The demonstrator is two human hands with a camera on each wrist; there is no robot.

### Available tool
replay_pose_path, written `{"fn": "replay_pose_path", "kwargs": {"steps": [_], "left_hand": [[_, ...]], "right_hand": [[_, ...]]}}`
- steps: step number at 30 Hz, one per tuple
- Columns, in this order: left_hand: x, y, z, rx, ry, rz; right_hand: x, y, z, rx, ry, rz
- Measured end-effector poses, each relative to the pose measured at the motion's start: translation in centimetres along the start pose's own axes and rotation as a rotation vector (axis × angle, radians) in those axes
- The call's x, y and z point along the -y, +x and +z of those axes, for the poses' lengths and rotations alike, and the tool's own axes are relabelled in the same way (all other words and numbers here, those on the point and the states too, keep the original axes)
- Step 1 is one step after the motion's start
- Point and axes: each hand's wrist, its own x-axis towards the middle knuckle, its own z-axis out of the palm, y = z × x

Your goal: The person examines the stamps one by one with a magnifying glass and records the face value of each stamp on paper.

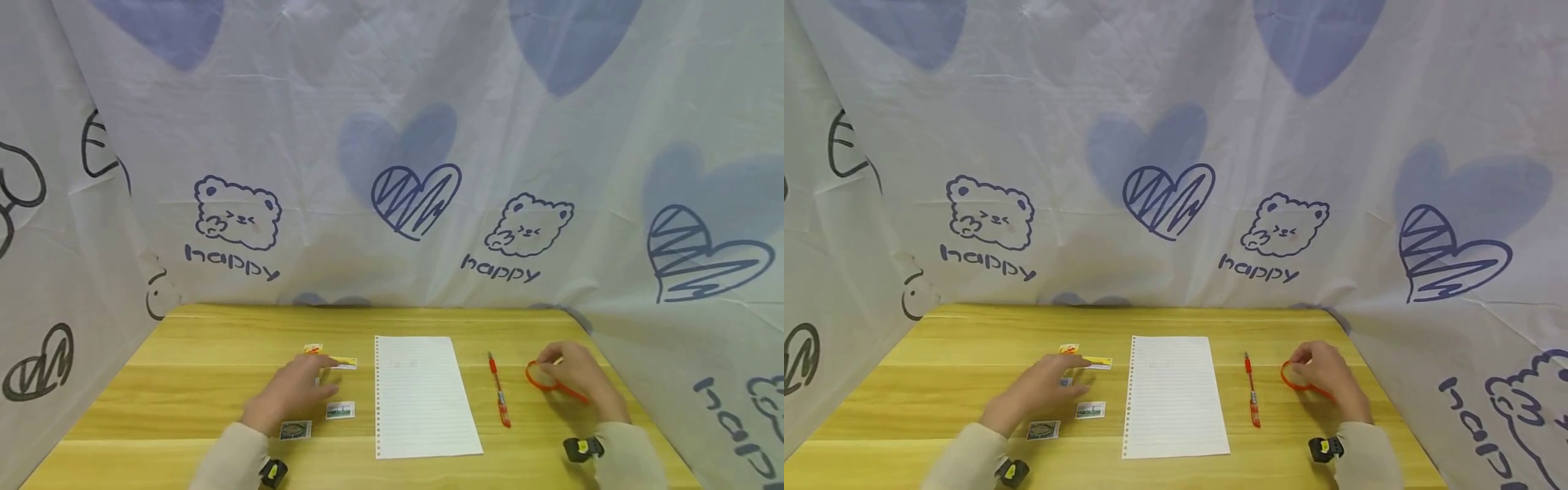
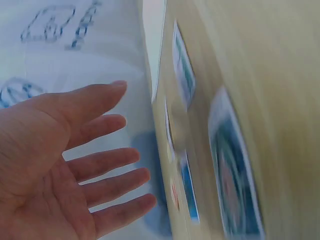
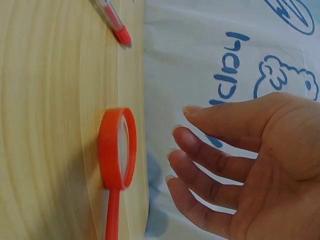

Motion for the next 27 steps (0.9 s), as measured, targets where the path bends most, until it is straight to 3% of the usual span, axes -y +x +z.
{"fn": "replay_pose_path", "kwargs": {"steps": [4, 9, 20, 27], "left_hand": [[-1.7, 0.5, 1.2, 0.073, 0.031, 0.067], [-3.2, 0.9, 2.6, 0.142, 0.074, 0.119], [-5.2, 1.8, 4.9, 0.190, 0.219, 0.136], [-5.6, 2.2, 5.1, 0.195, 0.278, 0.128]], "right_hand": [[0.8, 0.4, 0.5, 0.016, 0.035, 0.000], [1.5, 1.2, 1.6, 0.044, -0.006, 0.006], [1.9, 2.0, 3.5, 0.121, -0.025, -0.069], [2.2, 2.5, 4.1, 0.156, -0.021, -0.038]]}}
